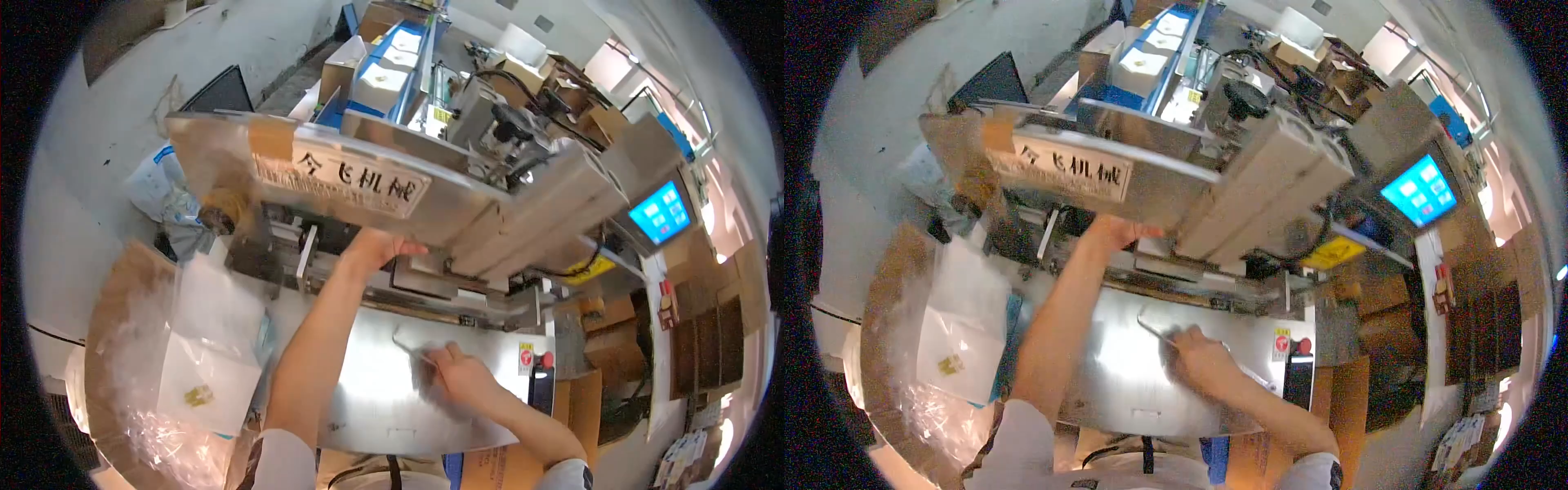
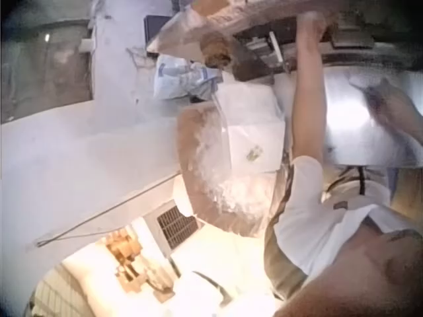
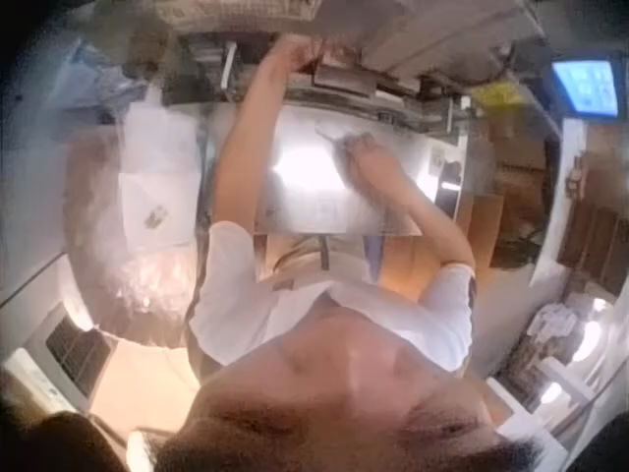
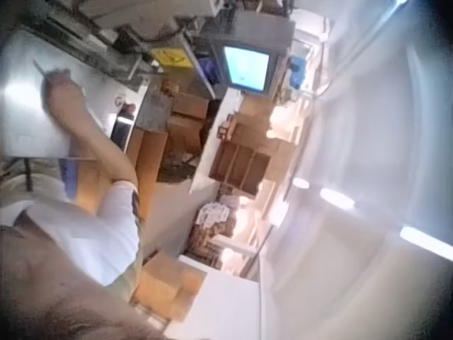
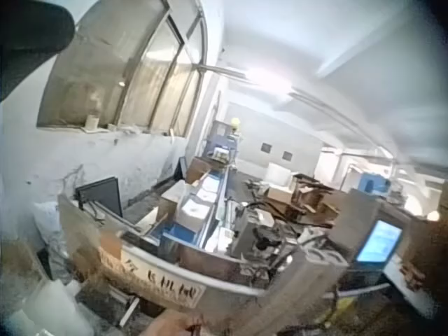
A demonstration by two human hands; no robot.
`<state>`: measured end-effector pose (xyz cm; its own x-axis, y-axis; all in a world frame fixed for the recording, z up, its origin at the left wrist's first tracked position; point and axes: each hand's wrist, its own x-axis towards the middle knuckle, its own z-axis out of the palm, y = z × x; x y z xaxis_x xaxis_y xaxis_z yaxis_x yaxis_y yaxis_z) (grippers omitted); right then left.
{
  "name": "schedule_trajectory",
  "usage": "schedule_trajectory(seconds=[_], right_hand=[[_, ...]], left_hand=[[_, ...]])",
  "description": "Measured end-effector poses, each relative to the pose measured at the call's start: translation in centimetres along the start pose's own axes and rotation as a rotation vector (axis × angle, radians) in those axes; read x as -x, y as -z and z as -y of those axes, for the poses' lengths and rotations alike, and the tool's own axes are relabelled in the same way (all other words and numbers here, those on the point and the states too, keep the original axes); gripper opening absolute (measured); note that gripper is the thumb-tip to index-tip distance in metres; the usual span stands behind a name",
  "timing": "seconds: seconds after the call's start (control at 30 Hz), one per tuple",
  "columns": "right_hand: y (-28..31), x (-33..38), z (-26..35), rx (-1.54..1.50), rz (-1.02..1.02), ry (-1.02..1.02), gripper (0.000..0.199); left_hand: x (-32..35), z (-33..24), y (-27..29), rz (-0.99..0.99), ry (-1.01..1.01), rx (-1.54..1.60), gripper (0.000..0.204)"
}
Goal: Adjusting and repairing components of an industrial machine using hand tools.
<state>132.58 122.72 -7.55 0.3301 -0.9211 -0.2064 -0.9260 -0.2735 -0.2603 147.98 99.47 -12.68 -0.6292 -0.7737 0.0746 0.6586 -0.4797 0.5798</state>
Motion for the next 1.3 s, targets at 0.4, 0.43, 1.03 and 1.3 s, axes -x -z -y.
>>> schedule_trajectory(seconds=[0.4,0.43,1.03,1.3], right_hand=[[32.6,7.2,2.6,0.165,-0.386,-0.423,0.017],[34.1,5.7,4.1,0.197,-0.479,-0.430,0.017],[34.4,-17.2,4.6,0.436,0.499,0.166,0.009],[33.3,-17.8,5.8,0.460,0.485,0.154,0.012]], left_hand=[[-0.9,-2.0,-1.2,-0.092,0.216,0.026,0.012],[-0.9,-2.5,-1.6,-0.105,0.218,-0.001,0.013],[-0.8,-2.4,-0.4,-0.082,0.217,0.095,0.016],[-0.6,-2.2,-0.2,-0.053,0.212,0.112,0.015]])
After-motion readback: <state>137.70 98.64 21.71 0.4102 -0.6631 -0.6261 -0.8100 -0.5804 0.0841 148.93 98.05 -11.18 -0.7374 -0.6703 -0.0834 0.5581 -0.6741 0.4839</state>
